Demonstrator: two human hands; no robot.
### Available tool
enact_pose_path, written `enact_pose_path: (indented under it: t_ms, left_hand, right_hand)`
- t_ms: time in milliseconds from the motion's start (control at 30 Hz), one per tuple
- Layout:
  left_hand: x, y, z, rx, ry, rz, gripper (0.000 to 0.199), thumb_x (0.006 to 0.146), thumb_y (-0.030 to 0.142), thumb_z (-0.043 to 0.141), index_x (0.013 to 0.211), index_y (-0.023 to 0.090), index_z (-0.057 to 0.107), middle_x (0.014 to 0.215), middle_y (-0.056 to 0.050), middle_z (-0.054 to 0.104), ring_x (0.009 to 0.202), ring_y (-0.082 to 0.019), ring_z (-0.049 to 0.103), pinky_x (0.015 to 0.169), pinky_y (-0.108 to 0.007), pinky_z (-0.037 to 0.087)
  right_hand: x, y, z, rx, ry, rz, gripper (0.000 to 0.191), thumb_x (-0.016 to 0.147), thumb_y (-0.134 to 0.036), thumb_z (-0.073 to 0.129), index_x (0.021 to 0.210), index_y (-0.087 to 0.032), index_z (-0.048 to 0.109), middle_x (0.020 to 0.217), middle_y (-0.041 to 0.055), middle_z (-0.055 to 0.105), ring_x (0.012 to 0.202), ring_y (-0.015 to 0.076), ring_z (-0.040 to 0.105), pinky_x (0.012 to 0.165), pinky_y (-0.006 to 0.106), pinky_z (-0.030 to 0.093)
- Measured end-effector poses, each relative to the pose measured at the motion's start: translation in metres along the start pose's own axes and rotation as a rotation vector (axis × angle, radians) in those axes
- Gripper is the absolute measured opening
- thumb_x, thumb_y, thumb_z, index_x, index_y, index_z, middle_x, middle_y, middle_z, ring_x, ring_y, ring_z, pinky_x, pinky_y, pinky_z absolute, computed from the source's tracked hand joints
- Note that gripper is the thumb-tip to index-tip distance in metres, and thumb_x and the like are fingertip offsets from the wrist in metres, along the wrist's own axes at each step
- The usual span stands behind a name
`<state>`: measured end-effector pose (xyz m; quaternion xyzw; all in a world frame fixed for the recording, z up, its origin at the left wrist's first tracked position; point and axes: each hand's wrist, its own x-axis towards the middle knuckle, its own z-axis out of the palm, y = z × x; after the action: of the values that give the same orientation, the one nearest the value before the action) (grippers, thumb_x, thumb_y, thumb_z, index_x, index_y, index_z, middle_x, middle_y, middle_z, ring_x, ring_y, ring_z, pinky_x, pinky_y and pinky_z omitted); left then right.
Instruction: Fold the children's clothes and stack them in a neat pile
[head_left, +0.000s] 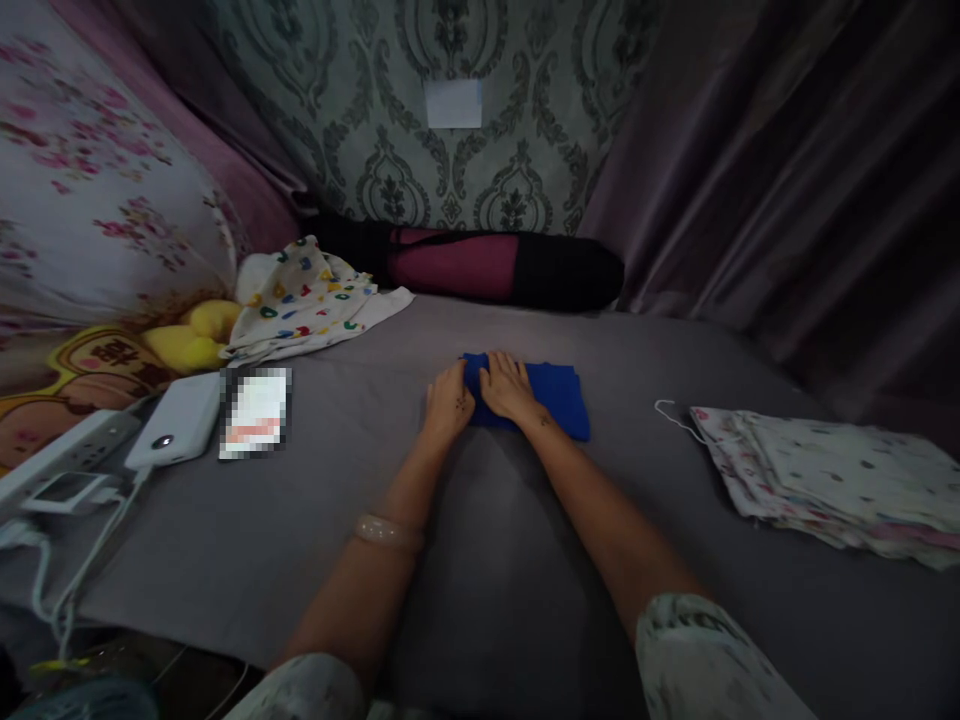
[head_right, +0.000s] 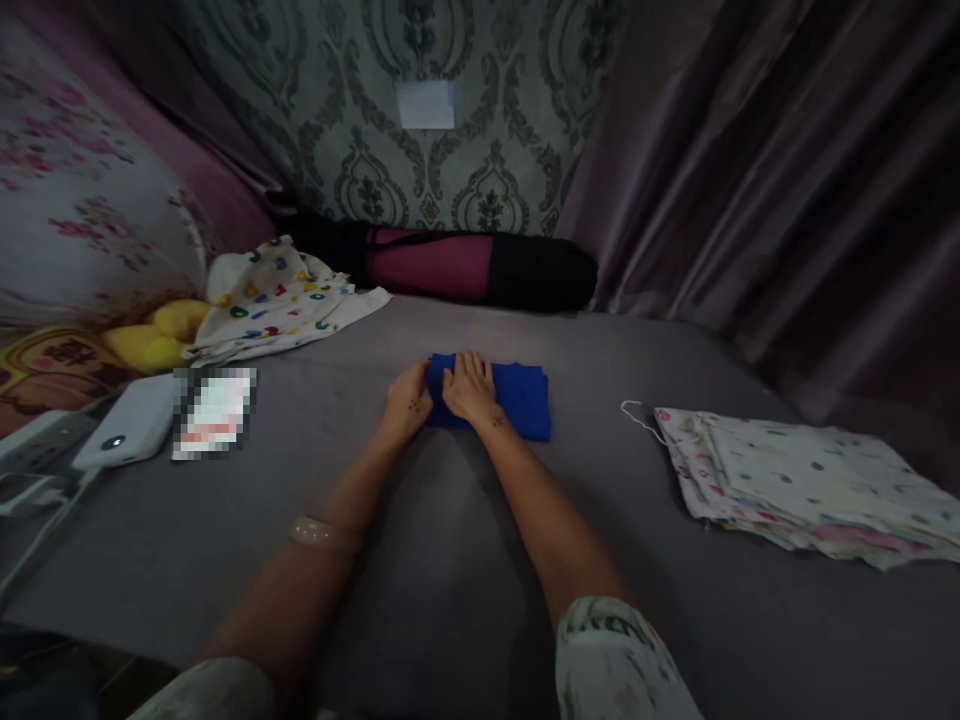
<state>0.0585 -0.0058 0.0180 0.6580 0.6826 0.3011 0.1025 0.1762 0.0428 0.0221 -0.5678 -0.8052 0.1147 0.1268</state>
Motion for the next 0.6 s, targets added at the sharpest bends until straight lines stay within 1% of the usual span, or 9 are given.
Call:
enact_pose_path:
  t_ms: [100,167,233,333,433,500,600]
  left_hand:
    - [-0.001,0.001,0.007,0.094,-0.137,0.082,0.047,0.093,0.014,0.03,0.139,0.013,0.043,0.145,-0.015,0.048,0.135,-0.023,0.042,0.112,-0.043,0.031]
    - [-0.002,0.001,0.01,0.158,-0.214,0.086,0.047,0.095,0.017,0.03,0.139,0.012,0.043,0.149,-0.017,0.042,0.14,-0.026,0.036,0.114,-0.047,0.027]
    - [-0.003,0.001,0.012,0.194,-0.246,0.077,0.047,0.096,0.02,0.029,0.14,0.012,0.042,0.152,-0.017,0.037,0.142,-0.027,0.032,0.115,-0.05,0.025]
    - [-0.004,0.002,0.011,0.209,-0.251,0.065,0.048,0.096,0.021,0.027,0.142,0.015,0.041,0.153,-0.016,0.036,0.143,-0.026,0.031,0.114,-0.051,0.025]
    - [-0.005,0.005,0.009,0.221,-0.229,0.064,0.047,0.096,0.021,0.027,0.142,0.016,0.04,0.153,-0.015,0.037,0.143,-0.025,0.032,0.114,-0.051,0.025]
    - [-0.006,0.008,0.008,0.233,-0.191,0.084,0.047,0.097,0.024,0.028,0.142,0.017,0.041,0.152,-0.015,0.038,0.143,-0.025,0.031,0.115,-0.052,0.022]
    - [-0.006,0.013,0.009,0.257,-0.164,0.142,0.049,0.099,0.033,0.029,0.143,0.016,0.042,0.153,-0.014,0.037,0.144,-0.025,0.028,0.118,-0.051,0.016]
  right_hand:
    - [-0.005,0.01,0.007,-0.043,-0.052,0.032,0.06,0.1,-0.037,0.021,0.15,-0.005,0.028,0.159,0.0147,0.022,0.148,0.0247,0.013,0.119,0.044,0.008]
    - [-0.008,0.011,0.01,-0.049,-0.061,0.037,0.06,0.1,-0.036,0.02,0.151,-0.006,0.027,0.16,0.0133,0.02,0.148,0.0238,0.012,0.119,0.043,0.007]
    - [-0.009,0.01,0.011,-0.039,-0.056,0.036,0.06,0.099,-0.035,0.02,0.151,-0.005,0.027,0.16,0.013,0.02,0.148,0.0235,0.012,0.119,0.042,0.006]
    - [-0.01,0.008,0.008,-0.015,-0.058,0.034,0.061,0.099,-0.035,0.02,0.151,-0.003,0.026,0.159,0.0134,0.021,0.148,0.0236,0.012,0.12,0.042,0.006]
    - [-0.011,0.011,-0.002,0.02,-0.078,0.035,0.061,0.1,-0.035,0.019,0.151,-0.004,0.026,0.159,0.0126,0.022,0.147,0.0229,0.015,0.119,0.041,0.01]
    - [-0.014,0.019,-0.012,0.013,-0.044,0.04,0.061,0.1,-0.036,0.019,0.151,-0.004,0.027,0.159,0.0127,0.023,0.147,0.0232,0.017,0.119,0.041,0.012]
    - [-0.024,0.038,-0.024,-0.081,0.056,0.05,0.06,0.099,-0.036,0.021,0.15,-0.004,0.029,0.158,0.0143,0.024,0.147,0.0249,0.016,0.119,0.044,0.009]
